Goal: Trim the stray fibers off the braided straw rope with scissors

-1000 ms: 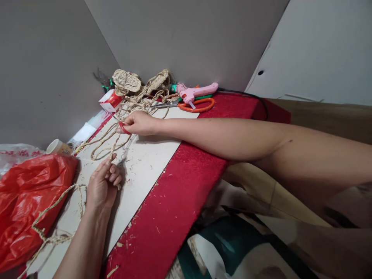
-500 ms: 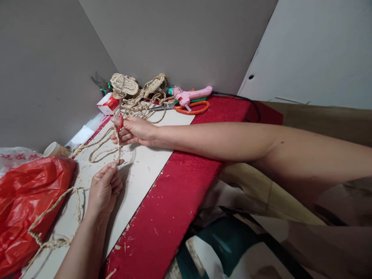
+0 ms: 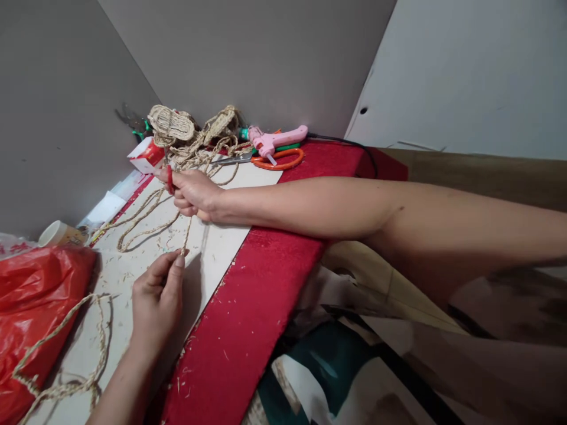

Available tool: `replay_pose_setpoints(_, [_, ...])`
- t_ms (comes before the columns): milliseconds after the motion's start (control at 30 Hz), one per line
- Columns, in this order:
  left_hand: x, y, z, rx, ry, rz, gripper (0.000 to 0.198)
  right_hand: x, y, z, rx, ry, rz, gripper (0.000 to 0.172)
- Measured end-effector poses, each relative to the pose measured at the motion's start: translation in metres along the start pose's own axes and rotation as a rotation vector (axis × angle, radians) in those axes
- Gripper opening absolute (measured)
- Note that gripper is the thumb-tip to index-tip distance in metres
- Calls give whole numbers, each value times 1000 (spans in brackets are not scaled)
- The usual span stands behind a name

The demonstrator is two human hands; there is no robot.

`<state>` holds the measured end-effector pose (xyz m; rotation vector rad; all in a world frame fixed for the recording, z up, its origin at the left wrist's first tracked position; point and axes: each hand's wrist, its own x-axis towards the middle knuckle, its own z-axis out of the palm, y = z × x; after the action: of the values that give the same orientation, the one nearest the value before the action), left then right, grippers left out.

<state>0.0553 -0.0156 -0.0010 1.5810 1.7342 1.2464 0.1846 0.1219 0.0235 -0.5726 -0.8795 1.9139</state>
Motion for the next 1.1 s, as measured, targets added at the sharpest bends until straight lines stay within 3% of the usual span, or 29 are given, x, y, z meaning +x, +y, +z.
replay_pose_setpoints(233, [-4, -5, -3, 232, 2, 128, 11, 2, 1, 2, 85, 111, 29, 41])
replay_pose_setpoints(400, [-6, -2, 4, 308, 46, 126, 44, -18, 7, 15, 190, 48, 101, 39])
replay_pose_setpoints(533, [-9, 1, 9, 315, 65, 120, 23, -30, 12, 20, 216, -66, 157, 38])
replay_pose_setpoints(667, [-11, 0, 7, 186, 20, 67, 16, -25, 8, 16, 188, -29, 129, 37])
replay_pose_setpoints(800, [-10, 2, 5, -77, -78, -130, 25, -14, 4, 8, 20, 21, 87, 36])
replay_pose_setpoints(933, [-6, 7, 4, -290, -92, -331, 35, -5, 5, 2, -133, -2, 69, 37])
replay_pose_setpoints(1100, [-1, 7, 2, -383, -87, -324, 27, -1, 5, 0, -84, 10, 119, 38])
